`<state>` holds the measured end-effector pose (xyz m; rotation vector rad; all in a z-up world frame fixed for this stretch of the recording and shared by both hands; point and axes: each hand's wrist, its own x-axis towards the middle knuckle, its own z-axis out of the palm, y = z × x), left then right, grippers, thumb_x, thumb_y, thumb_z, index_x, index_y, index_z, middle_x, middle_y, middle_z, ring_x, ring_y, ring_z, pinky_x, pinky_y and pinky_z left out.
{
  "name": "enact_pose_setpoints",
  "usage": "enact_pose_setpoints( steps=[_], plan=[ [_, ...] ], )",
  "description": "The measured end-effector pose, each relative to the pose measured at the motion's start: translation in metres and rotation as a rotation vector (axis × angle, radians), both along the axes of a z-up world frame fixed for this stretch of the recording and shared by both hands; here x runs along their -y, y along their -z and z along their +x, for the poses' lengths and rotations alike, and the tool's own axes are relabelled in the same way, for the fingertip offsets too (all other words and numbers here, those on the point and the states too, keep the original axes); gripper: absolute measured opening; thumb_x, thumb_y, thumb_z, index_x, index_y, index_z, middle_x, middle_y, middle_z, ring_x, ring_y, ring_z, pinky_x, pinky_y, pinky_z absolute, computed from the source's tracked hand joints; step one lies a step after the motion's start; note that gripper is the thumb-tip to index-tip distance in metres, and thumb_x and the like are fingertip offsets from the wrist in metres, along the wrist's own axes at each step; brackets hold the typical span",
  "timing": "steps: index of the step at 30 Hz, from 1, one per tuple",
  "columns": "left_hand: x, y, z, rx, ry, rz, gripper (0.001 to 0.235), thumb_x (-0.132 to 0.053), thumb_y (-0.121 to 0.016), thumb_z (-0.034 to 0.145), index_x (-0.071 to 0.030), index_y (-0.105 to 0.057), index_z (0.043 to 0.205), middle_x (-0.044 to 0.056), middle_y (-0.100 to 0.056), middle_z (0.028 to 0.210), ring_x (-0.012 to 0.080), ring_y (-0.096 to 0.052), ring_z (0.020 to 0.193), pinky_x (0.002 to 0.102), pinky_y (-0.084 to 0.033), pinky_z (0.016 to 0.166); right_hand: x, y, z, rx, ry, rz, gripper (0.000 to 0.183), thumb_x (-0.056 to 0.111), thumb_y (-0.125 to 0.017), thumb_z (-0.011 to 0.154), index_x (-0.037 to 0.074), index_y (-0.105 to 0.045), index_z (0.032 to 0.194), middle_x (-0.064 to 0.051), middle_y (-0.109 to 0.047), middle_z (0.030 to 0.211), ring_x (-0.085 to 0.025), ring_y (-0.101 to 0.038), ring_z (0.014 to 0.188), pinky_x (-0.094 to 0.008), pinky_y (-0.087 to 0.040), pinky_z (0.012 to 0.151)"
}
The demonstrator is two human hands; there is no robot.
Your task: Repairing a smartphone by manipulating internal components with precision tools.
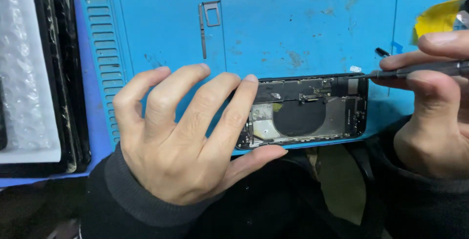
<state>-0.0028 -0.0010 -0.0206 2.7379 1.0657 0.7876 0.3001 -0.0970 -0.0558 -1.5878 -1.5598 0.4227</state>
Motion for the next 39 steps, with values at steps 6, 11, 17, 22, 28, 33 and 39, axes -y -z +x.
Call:
enact_pose_setpoints(
  steps=[6,11,17,22,28,33,39],
  plan=[
    [0.0,0.004,0.0,0.02,-0.004,-0.033,0.057,-0.059,-0.068,0.102,-0.008,-0.069,0.127,0.007,-0.067,0.122,0.0306,-0.056,0.116,0.054,-0.038,0.1,0.015,0.03,0.036,0.038,0.03,0.017,0.025,0.023,-0.038,0.132,0.001,-0.05,0.128,-0.015,-0.056,0.132,-0.029,-0.068,0.105,-0.035,-0.064,0.091],
    [-0.001,0.004,0.0,0.005,0.01,-0.031,0.057,-0.058,-0.069,0.102,-0.007,-0.069,0.128,0.007,-0.067,0.121,0.031,-0.056,0.116,0.055,-0.039,0.101,0.025,0.03,0.03,0.221,-0.005,0.076,0.015,0.011,-0.039,0.127,0.002,-0.044,0.116,-0.015,-0.052,0.123,-0.03,-0.069,0.1,-0.037,-0.063,0.086],
    [-0.001,0.004,0.0,0.011,0.015,-0.032,0.057,-0.058,-0.067,0.102,-0.006,-0.071,0.126,0.009,-0.068,0.119,0.0319,-0.056,0.116,0.055,-0.039,0.102,0.032,0.032,0.019,0.064,0.027,0.141,0.021,0.015,-0.038,0.132,0.001,-0.048,0.121,-0.013,-0.051,0.124,-0.031,-0.068,0.101,-0.037,-0.064,0.086],
    [0.0,0.005,-0.001,0.026,0.016,-0.036,0.058,-0.059,-0.062,0.103,-0.006,-0.074,0.124,0.009,-0.069,0.119,0.0327,-0.057,0.117,0.055,-0.039,0.104,0.032,0.033,0.02,0.124,-0.002,0.163,0.019,0.015,-0.04,0.133,0.002,-0.049,0.123,-0.014,-0.055,0.126,-0.031,-0.07,0.102,-0.037,-0.06,0.091],
    [0.0,0.006,-0.002,0.026,0.019,-0.033,0.06,-0.059,-0.061,0.104,-0.004,-0.076,0.123,0.009,-0.069,0.118,0.0329,-0.057,0.118,0.054,-0.04,0.105,0.026,0.023,0.01,0.03,0.021,0.081,0.029,0.013,-0.044,0.135,-0.001,-0.053,0.111,-0.014,-0.055,0.119,-0.03,-0.07,0.101,-0.034,-0.059,0.09],
    [0.0,0.005,0.0,0.032,0.004,-0.03,0.06,-0.059,-0.061,0.103,-0.005,-0.076,0.121,0.009,-0.069,0.116,0.0325,-0.059,0.117,0.055,-0.04,0.106,0.023,0.023,0.012,0.012,-0.001,0.099,0.029,0.011,-0.042,0.133,-0.002,-0.054,0.109,-0.014,-0.057,0.118,-0.03,-0.071,0.1,-0.035,-0.061,0.09],
    [-0.001,0.006,-0.001,0.034,0.014,-0.03,0.058,-0.058,-0.06,0.104,-0.004,-0.075,0.122,0.01,-0.069,0.116,0.0329,-0.059,0.118,0.056,-0.04,0.106,0.029,0.024,0.016,0.054,-0.003,0.047,0.028,0.009,-0.041,0.134,0.0,-0.053,0.111,-0.013,-0.057,0.121,-0.029,-0.071,0.103,-0.033,-0.06,0.092]
  ],
)
